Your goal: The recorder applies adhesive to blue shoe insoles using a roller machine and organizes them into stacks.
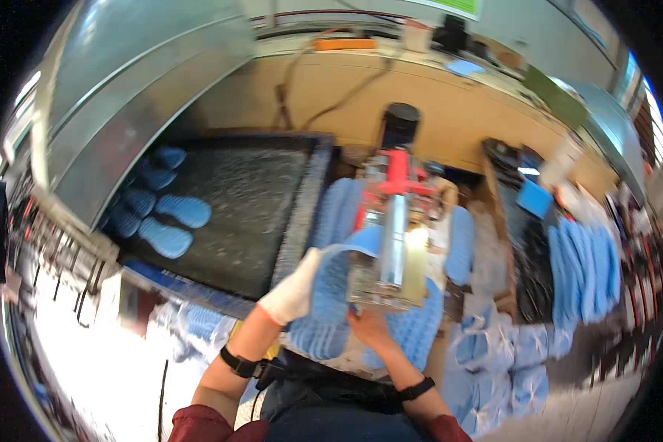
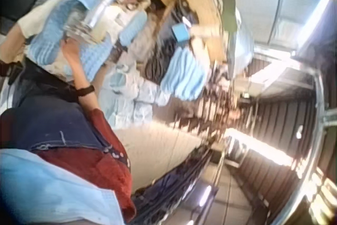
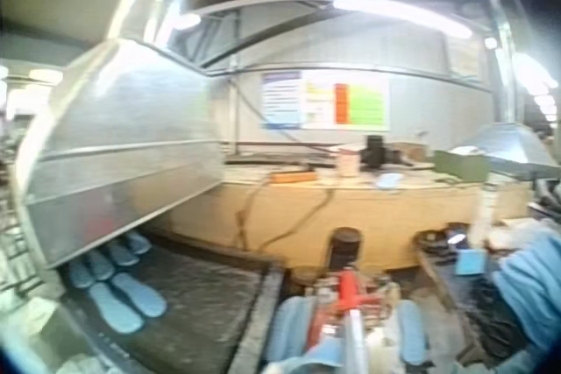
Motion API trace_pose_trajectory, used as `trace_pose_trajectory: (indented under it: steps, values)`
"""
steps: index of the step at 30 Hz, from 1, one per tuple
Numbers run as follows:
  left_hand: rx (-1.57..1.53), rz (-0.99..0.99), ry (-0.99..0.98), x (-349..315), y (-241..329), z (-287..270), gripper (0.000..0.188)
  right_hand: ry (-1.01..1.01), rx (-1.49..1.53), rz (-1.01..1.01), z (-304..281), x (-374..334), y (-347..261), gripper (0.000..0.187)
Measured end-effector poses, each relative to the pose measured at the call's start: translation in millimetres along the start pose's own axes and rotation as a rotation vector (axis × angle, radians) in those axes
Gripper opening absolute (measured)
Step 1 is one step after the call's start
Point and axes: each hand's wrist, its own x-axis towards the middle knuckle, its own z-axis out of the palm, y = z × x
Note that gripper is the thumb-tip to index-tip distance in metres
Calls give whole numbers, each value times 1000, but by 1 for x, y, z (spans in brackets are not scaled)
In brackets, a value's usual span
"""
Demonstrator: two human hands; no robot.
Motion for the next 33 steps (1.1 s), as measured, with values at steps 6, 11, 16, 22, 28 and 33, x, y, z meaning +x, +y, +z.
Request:
trace_pose_trajectory:
  steps: [6, 11, 16, 22, 28, 33]
  values:
    - [-1269, -674, 115, -24, 34, 0, 62, 129, 593, -147, 24, -1, 18, 48]
    - [-1108, -350, 311, -33, 48, -33, 38, 121, 568, -1, 23, 6, 36, 62]
    - [-165, -51, 616, -18, -22, -115, 21, 71, 842, 283, 10, 2, 34, 84]
    - [1150, -540, 541, 16, -148, -286, 34, 95, 723, 179, -12, -7, 84, 68]
    - [-59, -626, 1026, 30, -193, -350, 77, 222, 1120, 149, -52, -33, 90, 45]
    - [318, -997, 949, 44, -161, -357, 82, 192, 1062, 113, -97, -45, 59, 52]
